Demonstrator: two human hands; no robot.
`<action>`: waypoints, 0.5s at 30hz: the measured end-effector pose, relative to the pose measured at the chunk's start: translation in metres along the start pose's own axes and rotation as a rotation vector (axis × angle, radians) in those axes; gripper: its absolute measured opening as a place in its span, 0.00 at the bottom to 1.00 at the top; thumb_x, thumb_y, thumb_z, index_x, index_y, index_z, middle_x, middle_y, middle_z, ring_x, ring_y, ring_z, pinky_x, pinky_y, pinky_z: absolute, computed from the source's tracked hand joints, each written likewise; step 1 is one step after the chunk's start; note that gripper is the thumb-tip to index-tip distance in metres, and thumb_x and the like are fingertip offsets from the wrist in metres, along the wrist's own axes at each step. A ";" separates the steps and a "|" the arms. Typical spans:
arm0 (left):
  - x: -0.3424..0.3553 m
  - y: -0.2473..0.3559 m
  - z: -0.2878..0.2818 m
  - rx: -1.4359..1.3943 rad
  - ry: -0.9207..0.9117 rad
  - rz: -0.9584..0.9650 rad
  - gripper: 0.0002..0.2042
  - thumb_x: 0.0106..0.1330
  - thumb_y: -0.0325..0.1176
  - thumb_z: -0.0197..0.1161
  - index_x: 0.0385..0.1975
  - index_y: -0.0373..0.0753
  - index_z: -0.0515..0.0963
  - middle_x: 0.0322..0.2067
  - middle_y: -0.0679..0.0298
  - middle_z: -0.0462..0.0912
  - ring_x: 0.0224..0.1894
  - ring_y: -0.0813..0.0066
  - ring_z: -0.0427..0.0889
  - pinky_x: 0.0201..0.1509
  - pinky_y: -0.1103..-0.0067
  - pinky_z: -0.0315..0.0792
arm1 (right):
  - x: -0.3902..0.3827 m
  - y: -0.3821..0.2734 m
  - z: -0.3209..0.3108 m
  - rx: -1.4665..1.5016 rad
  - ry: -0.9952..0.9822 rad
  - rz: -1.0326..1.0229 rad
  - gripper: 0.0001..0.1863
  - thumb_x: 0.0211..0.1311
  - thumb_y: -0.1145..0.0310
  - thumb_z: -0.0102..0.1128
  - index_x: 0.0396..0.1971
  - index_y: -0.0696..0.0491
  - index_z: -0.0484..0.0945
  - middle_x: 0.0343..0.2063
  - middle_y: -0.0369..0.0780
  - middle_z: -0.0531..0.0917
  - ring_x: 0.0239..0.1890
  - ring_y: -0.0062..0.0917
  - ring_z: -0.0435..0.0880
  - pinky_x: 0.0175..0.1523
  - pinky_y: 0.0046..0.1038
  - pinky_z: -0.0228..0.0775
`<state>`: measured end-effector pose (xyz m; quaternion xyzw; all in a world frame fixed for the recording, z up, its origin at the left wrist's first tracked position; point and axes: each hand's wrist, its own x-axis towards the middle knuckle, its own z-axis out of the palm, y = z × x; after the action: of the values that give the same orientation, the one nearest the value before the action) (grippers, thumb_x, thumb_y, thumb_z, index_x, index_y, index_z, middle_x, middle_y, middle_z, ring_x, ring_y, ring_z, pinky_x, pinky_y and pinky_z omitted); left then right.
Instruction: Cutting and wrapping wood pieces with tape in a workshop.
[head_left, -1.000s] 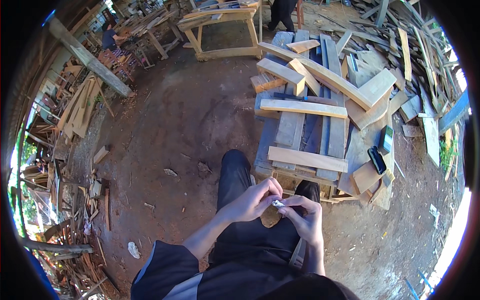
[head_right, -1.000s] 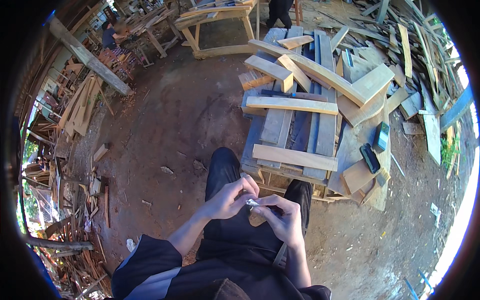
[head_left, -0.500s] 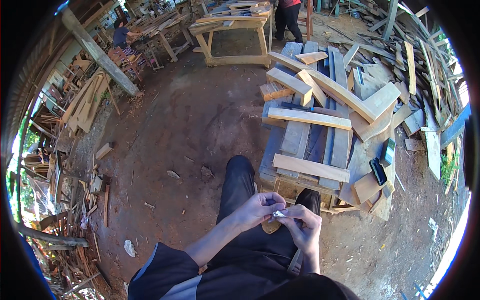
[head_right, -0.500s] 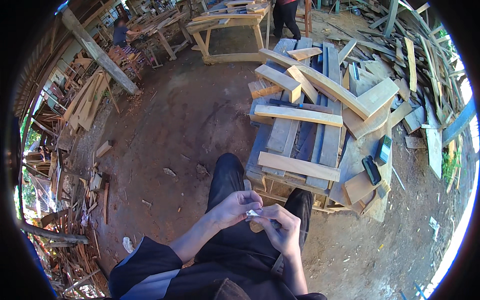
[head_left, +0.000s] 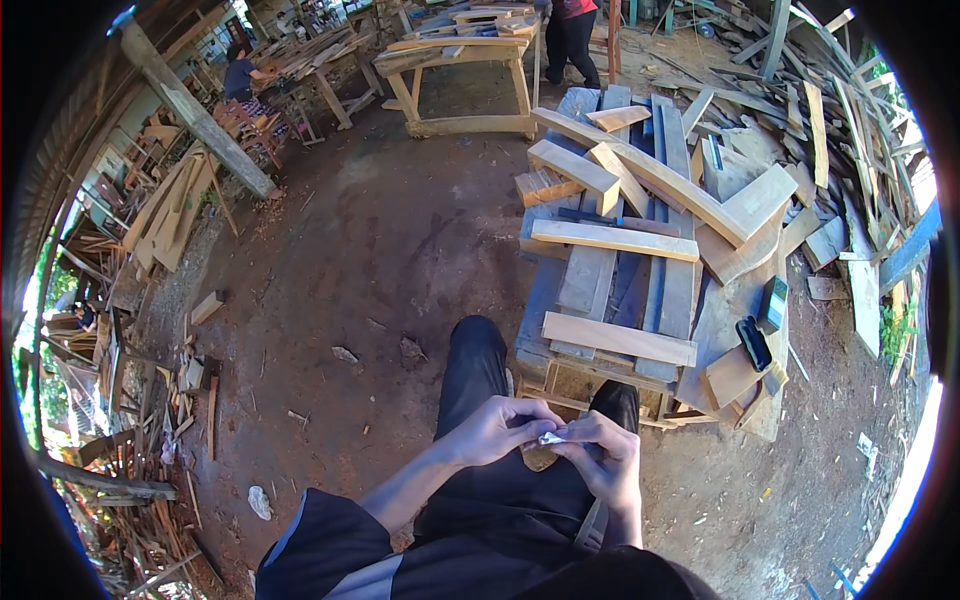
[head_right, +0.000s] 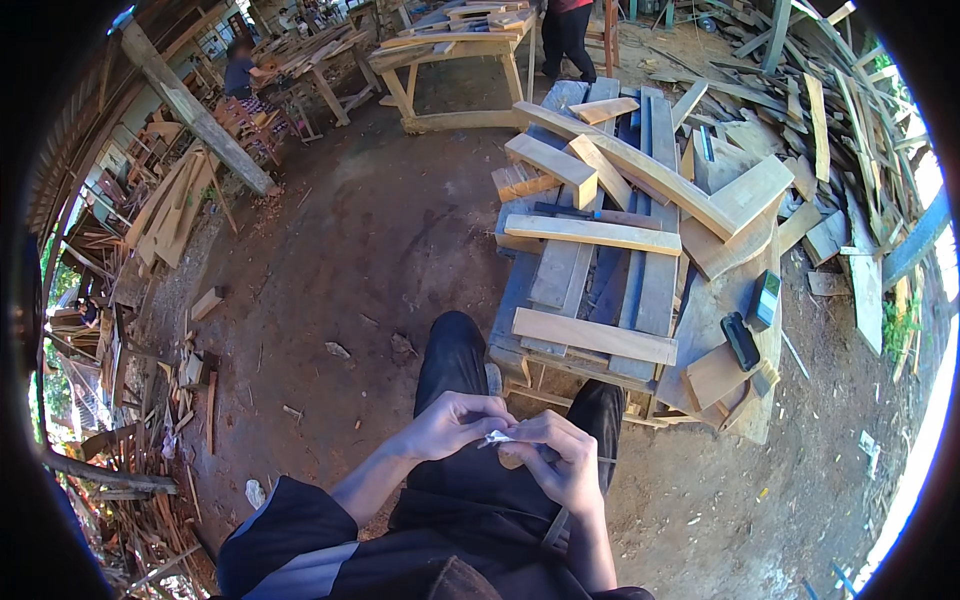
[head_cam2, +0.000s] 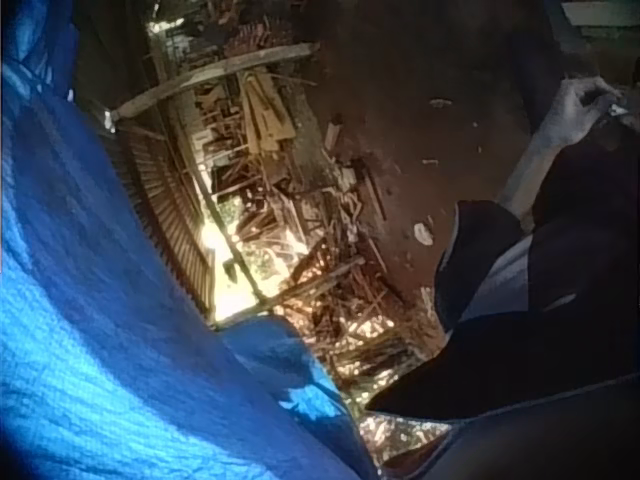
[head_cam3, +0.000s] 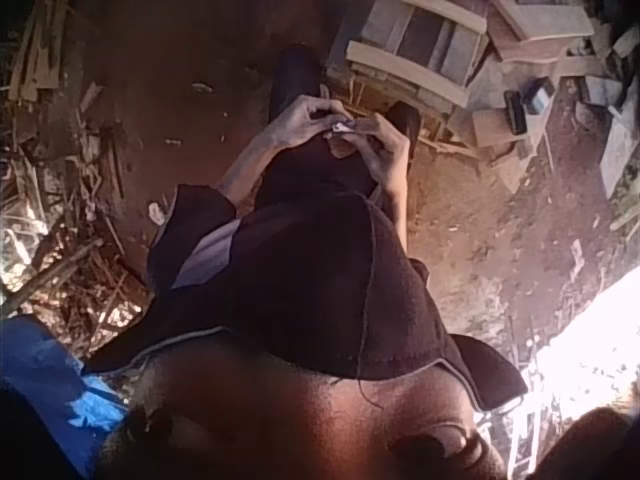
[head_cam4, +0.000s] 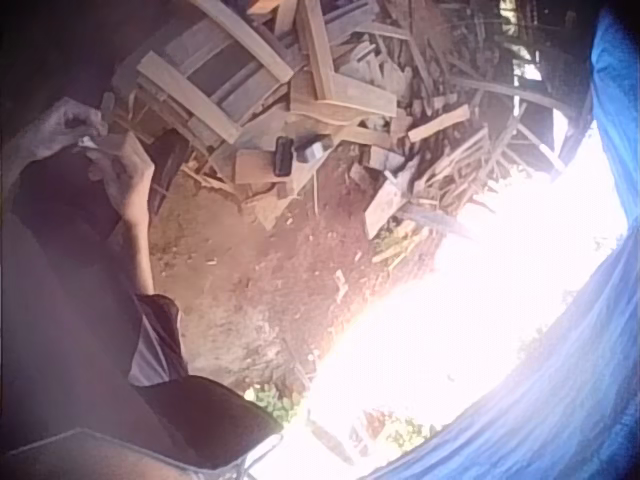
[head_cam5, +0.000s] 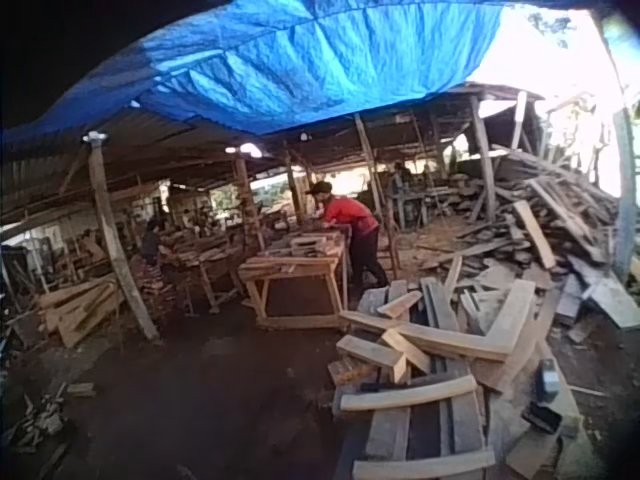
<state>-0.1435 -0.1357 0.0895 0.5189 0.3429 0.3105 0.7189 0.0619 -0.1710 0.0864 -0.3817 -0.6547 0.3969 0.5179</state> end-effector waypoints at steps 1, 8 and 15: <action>-0.002 0.004 -0.001 0.032 -0.032 0.006 0.08 0.74 0.30 0.61 0.44 0.32 0.82 0.34 0.69 0.81 0.39 0.86 0.77 0.45 0.84 0.71 | -0.001 0.001 0.000 0.009 0.023 0.000 0.11 0.49 0.78 0.76 0.33 0.57 0.84 0.29 0.41 0.86 0.32 0.28 0.86 0.37 0.25 0.75; -0.004 0.010 -0.013 0.481 -0.156 0.152 0.07 0.73 0.27 0.60 0.45 0.32 0.80 0.39 0.61 0.83 0.43 0.74 0.82 0.49 0.77 0.74 | 0.003 -0.007 -0.004 0.030 -0.100 0.066 0.10 0.49 0.78 0.76 0.31 0.57 0.84 0.29 0.40 0.87 0.31 0.25 0.86 0.36 0.24 0.75; -0.012 0.023 0.000 0.629 -0.047 0.230 0.05 0.70 0.23 0.61 0.42 0.32 0.77 0.33 0.61 0.79 0.36 0.70 0.80 0.40 0.75 0.72 | 0.001 -0.006 -0.002 0.018 -0.102 0.098 0.09 0.54 0.77 0.74 0.35 0.58 0.84 0.29 0.40 0.85 0.33 0.24 0.87 0.34 0.23 0.77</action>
<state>-0.1522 -0.1389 0.1139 0.7577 0.3445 0.2563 0.4914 0.0633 -0.1723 0.0921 -0.3878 -0.6573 0.4465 0.4671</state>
